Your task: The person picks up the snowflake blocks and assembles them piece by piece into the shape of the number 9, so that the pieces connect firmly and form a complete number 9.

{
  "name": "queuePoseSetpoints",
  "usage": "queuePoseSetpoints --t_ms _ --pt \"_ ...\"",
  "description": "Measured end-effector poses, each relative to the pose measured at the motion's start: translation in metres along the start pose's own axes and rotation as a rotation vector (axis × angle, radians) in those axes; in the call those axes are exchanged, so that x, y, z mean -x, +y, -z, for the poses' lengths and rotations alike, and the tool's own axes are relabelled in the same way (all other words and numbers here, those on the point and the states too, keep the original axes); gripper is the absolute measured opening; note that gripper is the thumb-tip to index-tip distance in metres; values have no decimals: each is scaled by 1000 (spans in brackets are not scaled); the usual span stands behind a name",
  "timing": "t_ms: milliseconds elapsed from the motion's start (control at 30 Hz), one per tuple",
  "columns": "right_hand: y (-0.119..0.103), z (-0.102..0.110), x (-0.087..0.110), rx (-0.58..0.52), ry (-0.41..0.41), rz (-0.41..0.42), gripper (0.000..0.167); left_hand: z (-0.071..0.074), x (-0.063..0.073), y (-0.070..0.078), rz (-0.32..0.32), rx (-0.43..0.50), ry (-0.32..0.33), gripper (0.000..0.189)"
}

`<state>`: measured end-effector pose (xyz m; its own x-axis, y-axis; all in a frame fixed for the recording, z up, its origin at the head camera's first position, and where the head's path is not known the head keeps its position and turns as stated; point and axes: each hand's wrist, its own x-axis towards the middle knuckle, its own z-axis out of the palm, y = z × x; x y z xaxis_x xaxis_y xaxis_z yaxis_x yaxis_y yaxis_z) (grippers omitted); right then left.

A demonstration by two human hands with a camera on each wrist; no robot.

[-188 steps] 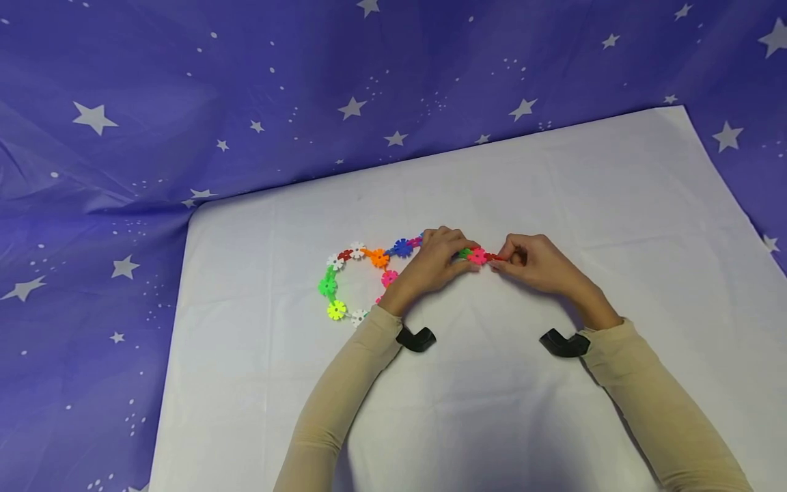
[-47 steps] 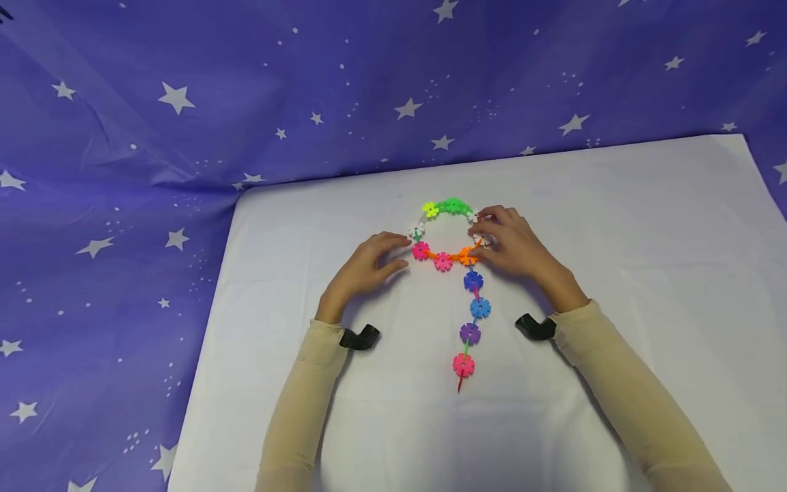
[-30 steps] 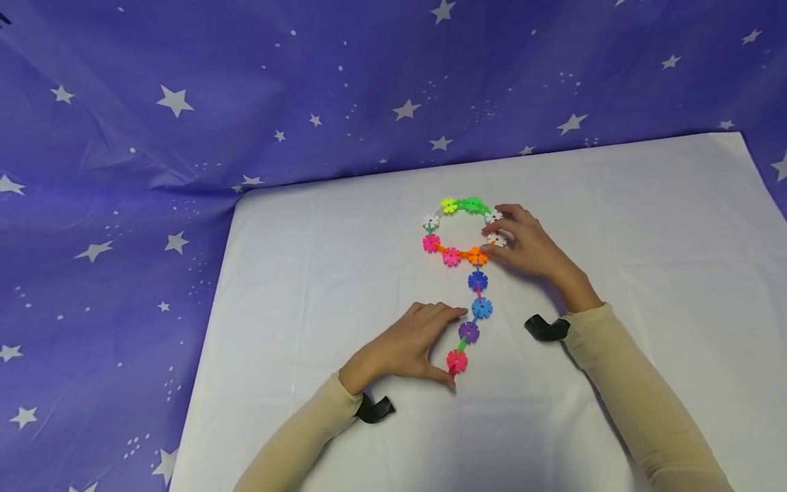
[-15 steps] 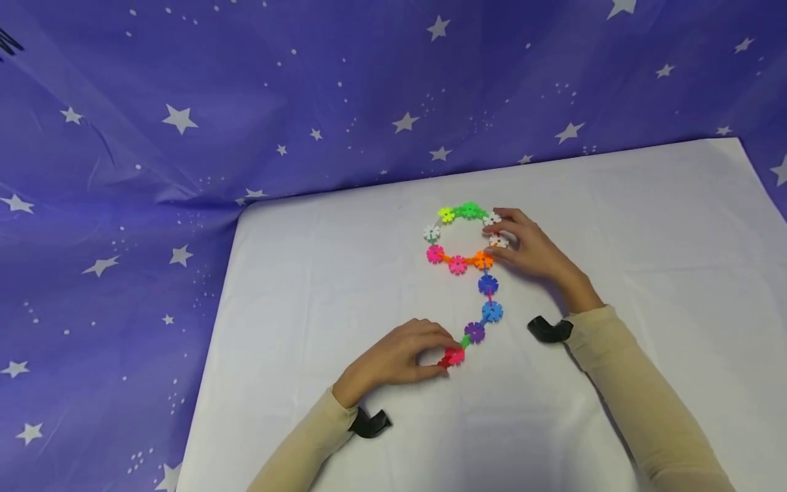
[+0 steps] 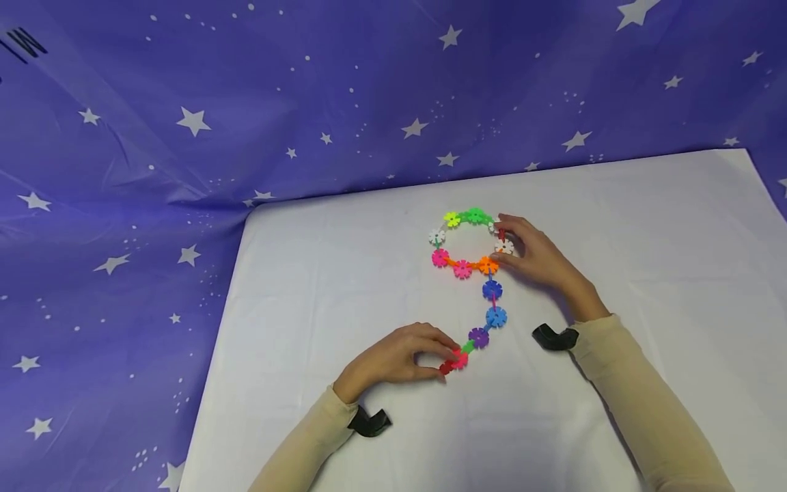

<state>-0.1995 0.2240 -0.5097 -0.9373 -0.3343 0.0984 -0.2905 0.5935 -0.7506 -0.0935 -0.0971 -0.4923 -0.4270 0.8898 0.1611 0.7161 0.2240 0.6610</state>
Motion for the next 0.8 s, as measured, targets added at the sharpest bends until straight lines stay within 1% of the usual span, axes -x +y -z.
queuePoseSetpoints --t_ms 67,167,367,633,733,800 --pt "1 -1 1 7 -1 18 64 0 0 0 -5 -4 -4 31" --pt "1 -1 0 18 -5 38 65 0 1 0 -10 -9 0 29" --pt "-1 0 -4 29 -25 58 68 2 1 2 -11 -37 13 32" --pt "-1 -2 -5 19 -44 20 70 2 0 2 -23 -54 11 34" --pt "-1 0 -3 32 -38 30 72 6 2 3 7 -51 11 39" --pt "0 4 2 50 -20 35 73 14 7 2 44 -52 38 43"
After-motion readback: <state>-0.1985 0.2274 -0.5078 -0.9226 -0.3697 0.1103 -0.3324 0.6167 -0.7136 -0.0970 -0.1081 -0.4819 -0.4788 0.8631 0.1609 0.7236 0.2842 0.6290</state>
